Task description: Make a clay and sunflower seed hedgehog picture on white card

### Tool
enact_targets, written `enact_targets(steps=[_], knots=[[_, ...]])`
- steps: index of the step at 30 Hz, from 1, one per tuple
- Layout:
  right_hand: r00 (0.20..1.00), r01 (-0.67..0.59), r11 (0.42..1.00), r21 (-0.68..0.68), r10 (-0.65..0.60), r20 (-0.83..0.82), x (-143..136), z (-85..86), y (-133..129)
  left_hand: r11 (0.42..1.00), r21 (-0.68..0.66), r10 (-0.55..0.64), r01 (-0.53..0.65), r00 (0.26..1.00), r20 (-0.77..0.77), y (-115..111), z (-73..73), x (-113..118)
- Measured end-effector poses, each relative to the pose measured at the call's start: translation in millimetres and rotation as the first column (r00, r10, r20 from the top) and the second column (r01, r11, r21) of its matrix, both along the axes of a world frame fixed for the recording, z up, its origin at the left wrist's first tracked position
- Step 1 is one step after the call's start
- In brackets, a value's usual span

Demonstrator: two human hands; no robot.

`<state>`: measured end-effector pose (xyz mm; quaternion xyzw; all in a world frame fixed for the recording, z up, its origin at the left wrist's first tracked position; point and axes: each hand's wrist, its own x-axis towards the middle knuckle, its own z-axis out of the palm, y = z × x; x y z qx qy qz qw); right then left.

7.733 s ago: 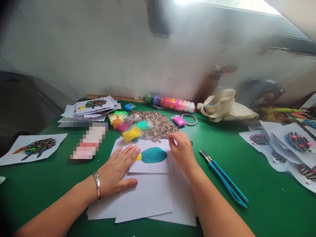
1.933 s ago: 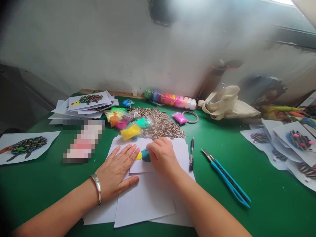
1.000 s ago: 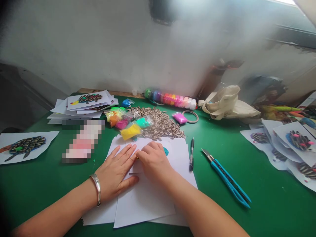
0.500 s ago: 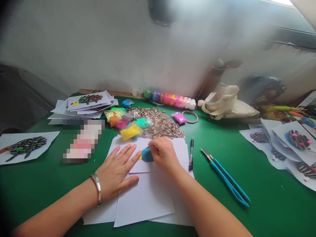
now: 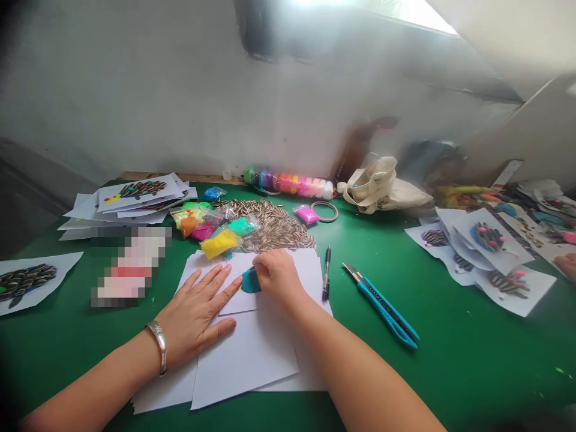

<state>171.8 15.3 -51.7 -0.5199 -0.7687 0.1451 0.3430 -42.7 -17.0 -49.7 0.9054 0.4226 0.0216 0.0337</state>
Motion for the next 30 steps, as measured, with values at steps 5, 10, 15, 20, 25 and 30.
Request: enact_targets(steps=[5, 10, 15, 20, 25, 30], knots=[[1.000, 0.014, 1.000, -0.003, -0.014, 0.002, 0.2, -0.6, 0.1, 1.000, 0.008, -0.004, 0.004, 1.000, -0.005, 0.1, -0.6, 0.0], [1.000, 0.013, 1.000, -0.006, -0.013, 0.001, 0.4, -0.3, 1.0, 1.000, -0.002, 0.001, -0.001, 1.000, -0.018, 0.0, 3.5, 1.3], [1.000, 0.005, 1.000, -0.018, -0.005, 0.004, 0.5, 1.4, 1.8, 1.000, -0.002, 0.003, -0.003, 1.000, -0.018, 0.2, 5.1, 1.9], [1.000, 0.005, 1.000, -0.028, -0.004, 0.009, 0.2, 2.0, 2.1, 1.000, -0.023, 0.013, -0.014, 0.999, -0.032, 1.2, 8.4, 3.2], [0.992, -0.043, 0.998, -0.037, 0.038, -0.117, 8.3, 1.3, 1.9, 1.000, -0.014, -0.004, 0.004, 1.000, -0.008, -0.1, 8.1, 1.8], [0.965, 0.002, 0.997, -0.083, -0.024, -0.261, 23.0, -0.7, 4.0, 0.999, 0.039, 0.029, -0.033, 0.995, 0.093, -2.6, 15.4, -1.2]])
